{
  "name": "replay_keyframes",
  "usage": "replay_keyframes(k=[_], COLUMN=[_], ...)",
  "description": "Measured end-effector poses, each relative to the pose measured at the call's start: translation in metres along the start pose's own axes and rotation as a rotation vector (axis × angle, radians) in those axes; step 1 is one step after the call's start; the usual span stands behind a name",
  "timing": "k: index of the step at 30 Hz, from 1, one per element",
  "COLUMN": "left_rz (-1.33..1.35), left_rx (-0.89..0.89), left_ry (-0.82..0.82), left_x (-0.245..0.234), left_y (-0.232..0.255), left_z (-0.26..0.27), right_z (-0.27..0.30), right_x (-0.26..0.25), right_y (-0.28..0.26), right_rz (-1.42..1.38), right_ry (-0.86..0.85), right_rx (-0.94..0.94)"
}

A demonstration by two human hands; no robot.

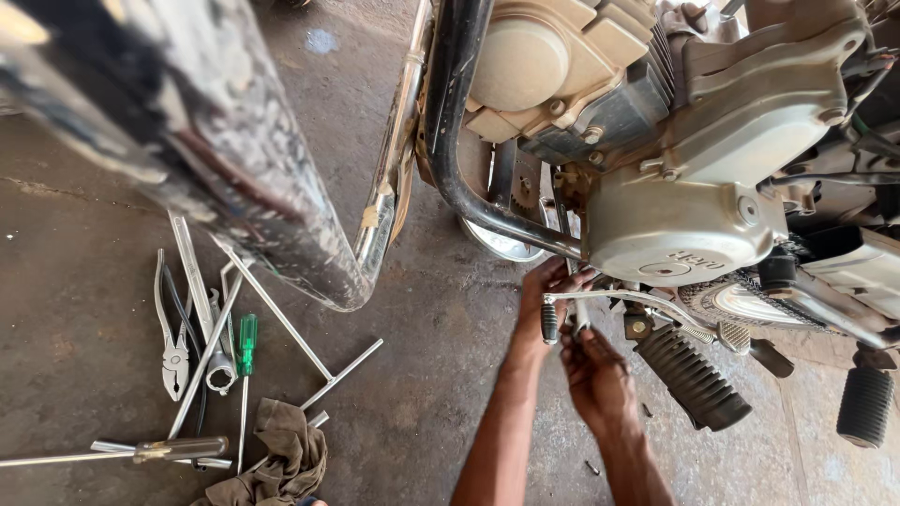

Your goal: The person is repairing a motorcycle by using a socket wrench and pliers to manipulate bolts and parts around the engine and kickstarter area.

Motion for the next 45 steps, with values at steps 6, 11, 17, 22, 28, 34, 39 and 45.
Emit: replay_keyframes(k=[6,11,17,22,28,34,39,45], left_rz=[-0.213,-0.362,-0.129,-0.328,-0.301,-0.196,-0.258,-0.245], left_rx=[0.034,0.094,-0.247,-0.257,-0.295,-0.351,-0.360,-0.112], left_ry=[0.226,0.257,0.341,0.139,0.062,-0.032,-0.138,0.087], left_x=[-0.010,-0.007,-0.013,-0.005,-0.007,-0.043,-0.025,-0.016], left_y=[-0.016,-0.019,-0.076,-0.096,-0.069,0.056,0.079,0.014], left_z=[-0.030,-0.028,-0.050,-0.074,-0.060,0.034,0.041,0.004], right_z=[-0.074,-0.098,-0.115,-0.150,-0.141,0.012,0.046,0.018], right_x=[-0.044,-0.069,-0.083,-0.094,-0.074,0.071,0.116,0.039], right_y=[0.029,0.047,0.033,0.031,0.034,0.063,0.007,-0.006], right_rz=[-0.300,-0.337,-0.351,-0.551,-0.515,-0.063,0.189,0.119], right_ry=[-0.060,-0.079,-0.046,0.075,0.031,-0.160,-0.281,-0.061], right_rx=[0.073,0.085,-0.011,0.041,0.036,0.032,0.046,-0.012])
Point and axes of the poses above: each hand's wrist, its own z-axis away from the middle knuckle, its own x-axis out of the palm, y = z × x, the point moved 10 cm from there along -z, towards the middle knuckle, and after that the axes turned 15 degrees about -x, right-handed, at the moved point
